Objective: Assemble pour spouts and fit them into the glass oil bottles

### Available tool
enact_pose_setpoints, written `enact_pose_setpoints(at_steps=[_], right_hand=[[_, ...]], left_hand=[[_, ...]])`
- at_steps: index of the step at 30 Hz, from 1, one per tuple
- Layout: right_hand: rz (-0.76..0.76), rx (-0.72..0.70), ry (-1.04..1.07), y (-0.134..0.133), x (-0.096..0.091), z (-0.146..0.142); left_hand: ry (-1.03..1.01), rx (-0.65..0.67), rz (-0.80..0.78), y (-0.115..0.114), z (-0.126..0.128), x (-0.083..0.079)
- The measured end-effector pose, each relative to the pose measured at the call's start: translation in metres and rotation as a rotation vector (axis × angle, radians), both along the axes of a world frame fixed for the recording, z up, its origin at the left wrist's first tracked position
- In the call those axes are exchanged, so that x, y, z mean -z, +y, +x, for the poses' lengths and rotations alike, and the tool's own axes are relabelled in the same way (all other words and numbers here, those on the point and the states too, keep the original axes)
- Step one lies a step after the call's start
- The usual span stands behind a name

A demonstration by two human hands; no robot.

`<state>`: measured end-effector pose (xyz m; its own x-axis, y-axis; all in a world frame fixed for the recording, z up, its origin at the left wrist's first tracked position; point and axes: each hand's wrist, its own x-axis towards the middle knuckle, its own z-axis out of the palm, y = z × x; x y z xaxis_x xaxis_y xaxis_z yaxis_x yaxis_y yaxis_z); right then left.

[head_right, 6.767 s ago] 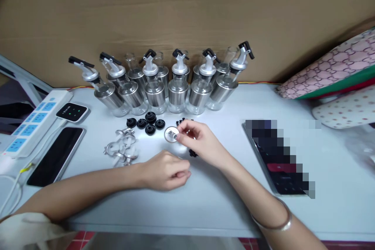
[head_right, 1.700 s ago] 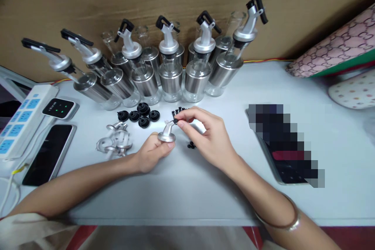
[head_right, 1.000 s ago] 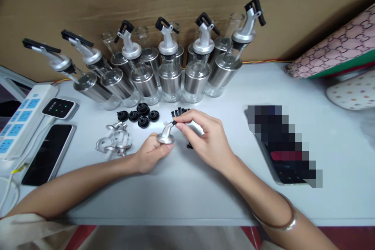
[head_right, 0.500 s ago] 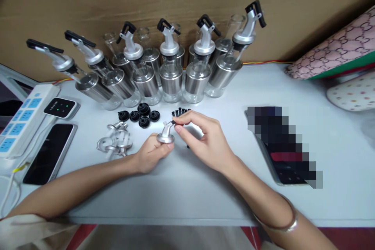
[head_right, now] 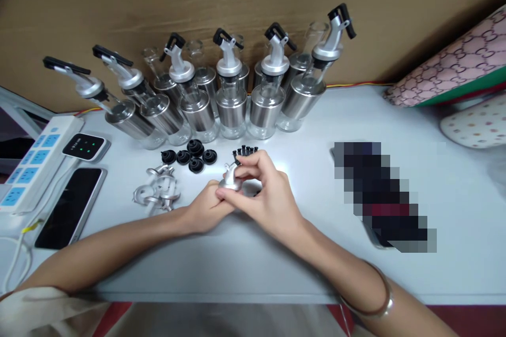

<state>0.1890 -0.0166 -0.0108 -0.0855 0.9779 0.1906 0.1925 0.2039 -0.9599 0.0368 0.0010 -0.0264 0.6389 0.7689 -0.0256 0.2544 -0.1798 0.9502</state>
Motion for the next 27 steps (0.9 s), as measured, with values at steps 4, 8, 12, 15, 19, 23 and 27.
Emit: enact_pose_setpoints(at_steps=[4, 8, 12, 15, 19, 23, 27], right_hand=[[-0.017, 0.025, 0.015, 0.001, -0.008, 0.001], [-0.032, 0.031, 0.006, 0.000, -0.009, 0.000], [0.016, 0.043, 0.079, -0.002, -0.003, -0.001], [0.069, 0.082, 0.156, -0.003, -0.003, -0.001], [0.165, 0.114, 0.248, -0.002, -0.011, 0.000], [0.214, 0.135, 0.278, 0.000, -0.013, 0.002], [0.184, 0.154, 0.174, 0.000, -0.012, 0.002]], left_hand=[[-0.034, 0.040, -0.030, 0.000, -0.001, 0.000], [-0.032, 0.058, -0.056, 0.001, -0.001, 0.000], [0.025, 0.030, -0.110, 0.003, 0.001, -0.009], [0.264, 0.095, -0.061, 0.005, -0.002, -0.030], [0.741, 0.290, 0.265, 0.009, -0.013, -0.066], [1.094, 0.093, 0.551, 0.024, -0.032, -0.084], [1.125, 0.002, 0.734, 0.045, -0.053, -0.082]])
